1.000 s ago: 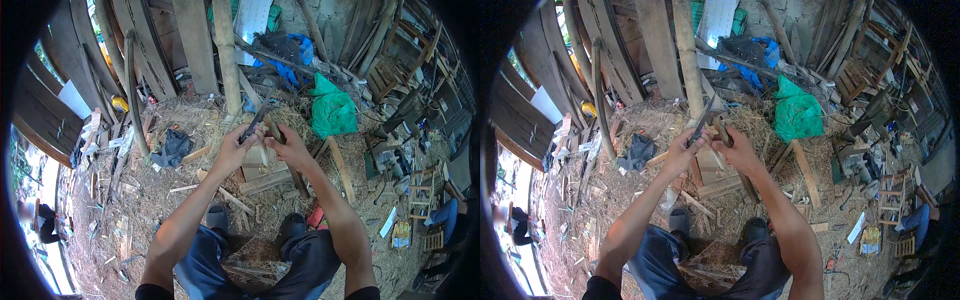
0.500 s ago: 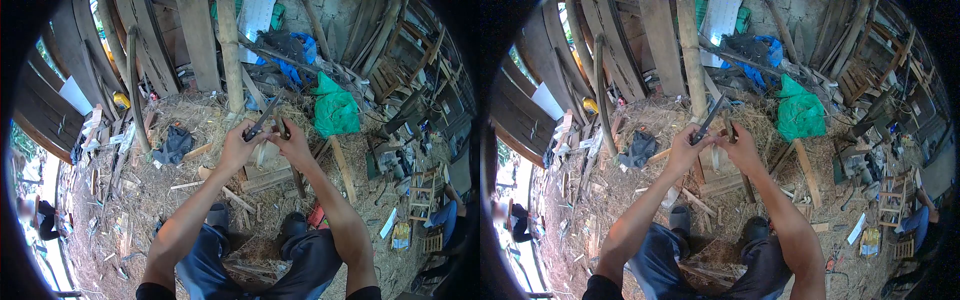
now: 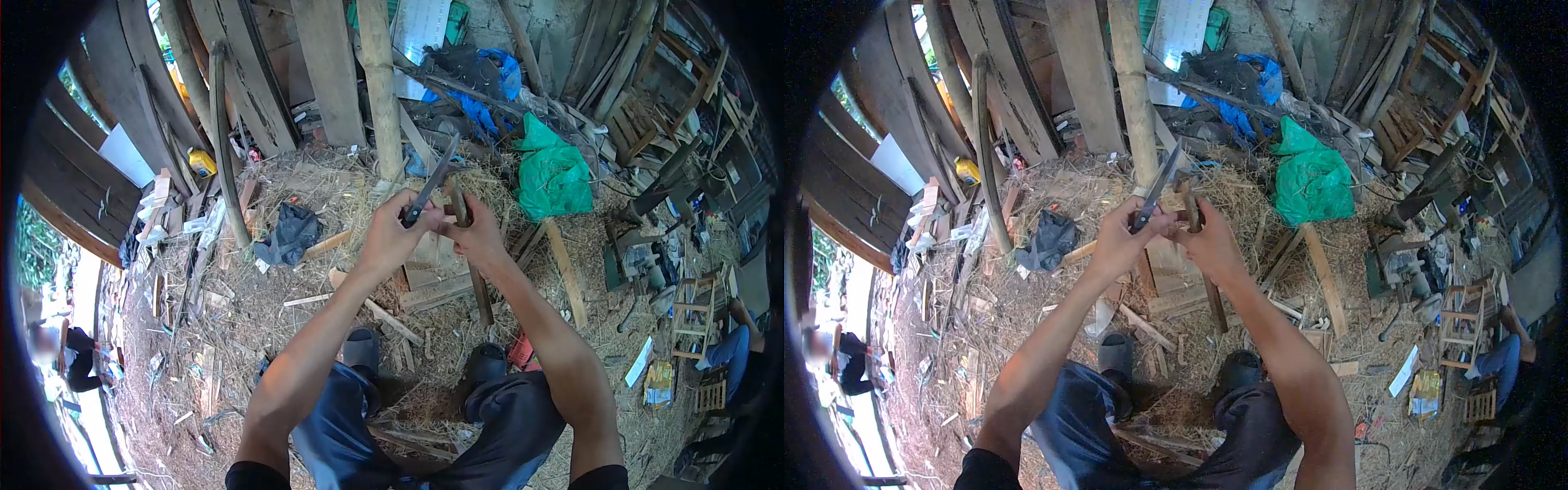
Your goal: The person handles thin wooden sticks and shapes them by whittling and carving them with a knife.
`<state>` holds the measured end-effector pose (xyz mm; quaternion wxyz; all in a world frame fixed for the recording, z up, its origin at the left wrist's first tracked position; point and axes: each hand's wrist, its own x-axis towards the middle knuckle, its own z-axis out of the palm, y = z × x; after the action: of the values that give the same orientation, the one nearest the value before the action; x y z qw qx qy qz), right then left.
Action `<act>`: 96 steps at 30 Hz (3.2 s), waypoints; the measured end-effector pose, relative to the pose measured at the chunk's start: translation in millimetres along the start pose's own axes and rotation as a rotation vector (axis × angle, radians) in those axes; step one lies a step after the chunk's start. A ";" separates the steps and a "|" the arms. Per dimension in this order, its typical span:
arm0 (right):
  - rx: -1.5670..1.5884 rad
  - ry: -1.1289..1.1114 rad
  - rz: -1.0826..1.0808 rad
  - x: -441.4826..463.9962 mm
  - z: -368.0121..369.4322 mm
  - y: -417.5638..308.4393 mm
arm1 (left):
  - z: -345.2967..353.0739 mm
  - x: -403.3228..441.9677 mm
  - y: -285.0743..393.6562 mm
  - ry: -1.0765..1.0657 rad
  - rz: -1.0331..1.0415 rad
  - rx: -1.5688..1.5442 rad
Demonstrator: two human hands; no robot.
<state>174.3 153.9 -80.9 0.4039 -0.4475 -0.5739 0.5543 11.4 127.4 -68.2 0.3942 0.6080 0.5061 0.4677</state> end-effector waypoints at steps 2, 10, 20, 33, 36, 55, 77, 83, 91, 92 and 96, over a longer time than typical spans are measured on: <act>-0.023 0.002 -0.013 0.9 -2.1 0.3 | -6.8 -0.2 -4.0 0.006 0.076 0.070; -0.045 0.012 -0.068 1.2 -4.4 6.8 | -15.1 -13.1 17.4 -0.028 0.341 0.314; -0.039 0.009 0.009 -1.8 0.3 -3.3 | -7.5 -17.8 18.9 0.018 0.122 0.272; -0.063 -0.006 -0.092 -14.1 -0.1 2.5 | -4.3 -39.8 31.8 0.044 0.177 0.353; -0.144 -0.021 -0.069 -23.5 -3.5 5.7 | -12.4 -46.0 32.3 -0.077 0.229 0.396; -0.199 -0.083 -0.067 -31.0 4.4 2.4 | -24.1 -62.4 37.9 -0.153 0.158 0.423; -0.121 -0.126 -0.070 -31.5 5.1 3.5 | -30.9 -61.1 40.5 -0.186 0.163 0.496; -0.092 -0.130 -0.060 -30.7 4.6 6.3 | -31.6 -61.0 37.8 -0.183 0.154 0.521; -0.153 -0.118 -0.031 -32.2 -0.1 0.8 | -31.3 -59.8 34.2 -0.140 0.166 0.560; -0.131 -0.151 -0.022 -29.7 -5.9 6.1 | -31.5 -58.5 33.1 -0.131 0.171 0.557; -0.137 -0.220 0.092 -25.1 -31.9 12.0 | -32.0 -55.9 44.2 -0.128 0.089 0.531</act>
<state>212.6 138.3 -90.1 0.2811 -0.4365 -0.6302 0.5774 -11.5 64.8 -27.5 0.2313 0.7400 0.5579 0.2962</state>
